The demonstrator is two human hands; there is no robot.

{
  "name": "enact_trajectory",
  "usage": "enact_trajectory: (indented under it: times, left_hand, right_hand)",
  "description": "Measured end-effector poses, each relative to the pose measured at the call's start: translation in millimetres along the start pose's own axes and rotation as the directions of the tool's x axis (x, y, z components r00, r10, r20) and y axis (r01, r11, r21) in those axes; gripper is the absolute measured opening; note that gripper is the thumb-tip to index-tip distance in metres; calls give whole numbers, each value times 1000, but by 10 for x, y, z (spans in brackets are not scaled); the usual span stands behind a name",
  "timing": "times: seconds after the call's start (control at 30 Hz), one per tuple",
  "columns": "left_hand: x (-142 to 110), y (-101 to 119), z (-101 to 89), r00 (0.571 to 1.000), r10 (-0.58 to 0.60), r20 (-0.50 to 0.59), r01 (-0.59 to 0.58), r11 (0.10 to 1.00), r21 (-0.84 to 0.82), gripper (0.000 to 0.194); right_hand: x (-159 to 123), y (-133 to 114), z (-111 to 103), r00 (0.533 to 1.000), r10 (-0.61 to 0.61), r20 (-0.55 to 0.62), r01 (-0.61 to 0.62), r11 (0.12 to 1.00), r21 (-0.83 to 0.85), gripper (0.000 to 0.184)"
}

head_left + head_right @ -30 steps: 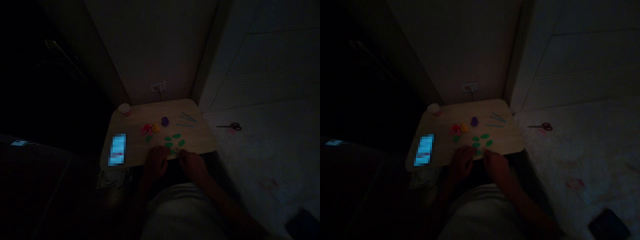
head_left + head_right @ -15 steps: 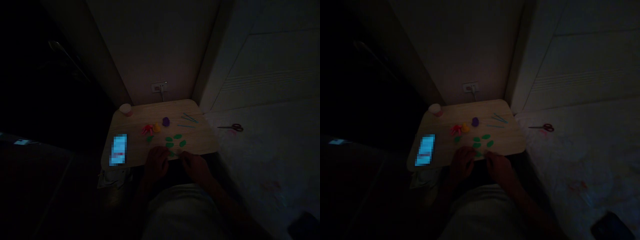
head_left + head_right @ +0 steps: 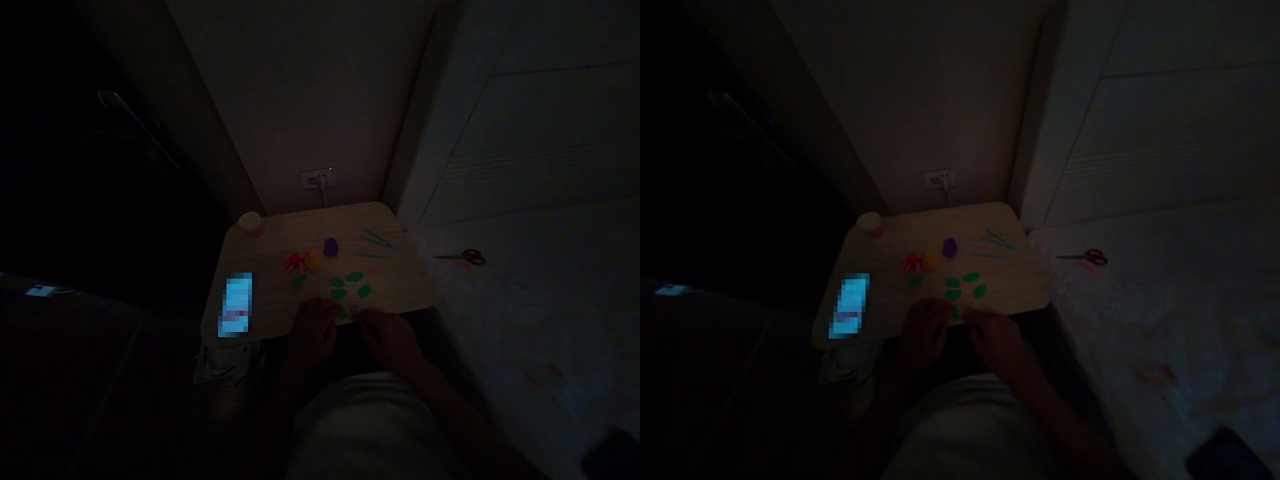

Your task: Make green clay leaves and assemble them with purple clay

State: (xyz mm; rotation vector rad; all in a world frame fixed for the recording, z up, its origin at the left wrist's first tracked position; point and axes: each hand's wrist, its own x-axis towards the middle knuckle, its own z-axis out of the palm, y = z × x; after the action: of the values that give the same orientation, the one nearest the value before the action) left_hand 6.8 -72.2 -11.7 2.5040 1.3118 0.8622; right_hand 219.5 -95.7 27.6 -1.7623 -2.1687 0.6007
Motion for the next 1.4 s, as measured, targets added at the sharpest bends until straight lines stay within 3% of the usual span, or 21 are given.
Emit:
enact_trajectory:
  times: [0.23, 0.8, 1.4]
  left_hand:
    - [4, 3, -9, 1000, -6, 8, 7, 1000, -21, 37]
    - [10, 20, -29, 1000, 1, -25, -2, 999, -37, 35]
    - [17, 15, -27, 998, 18, -56, -20, 999, -36, 29]
  right_hand:
    - [39, -5, -17, 998, 31, 47, -29, 998, -51, 26]
    - [81, -6, -6, 999, 27, 25, -28, 998, 62, 28]
    - [97, -53, -2, 995, 33, 95, -30, 999, -39, 26]
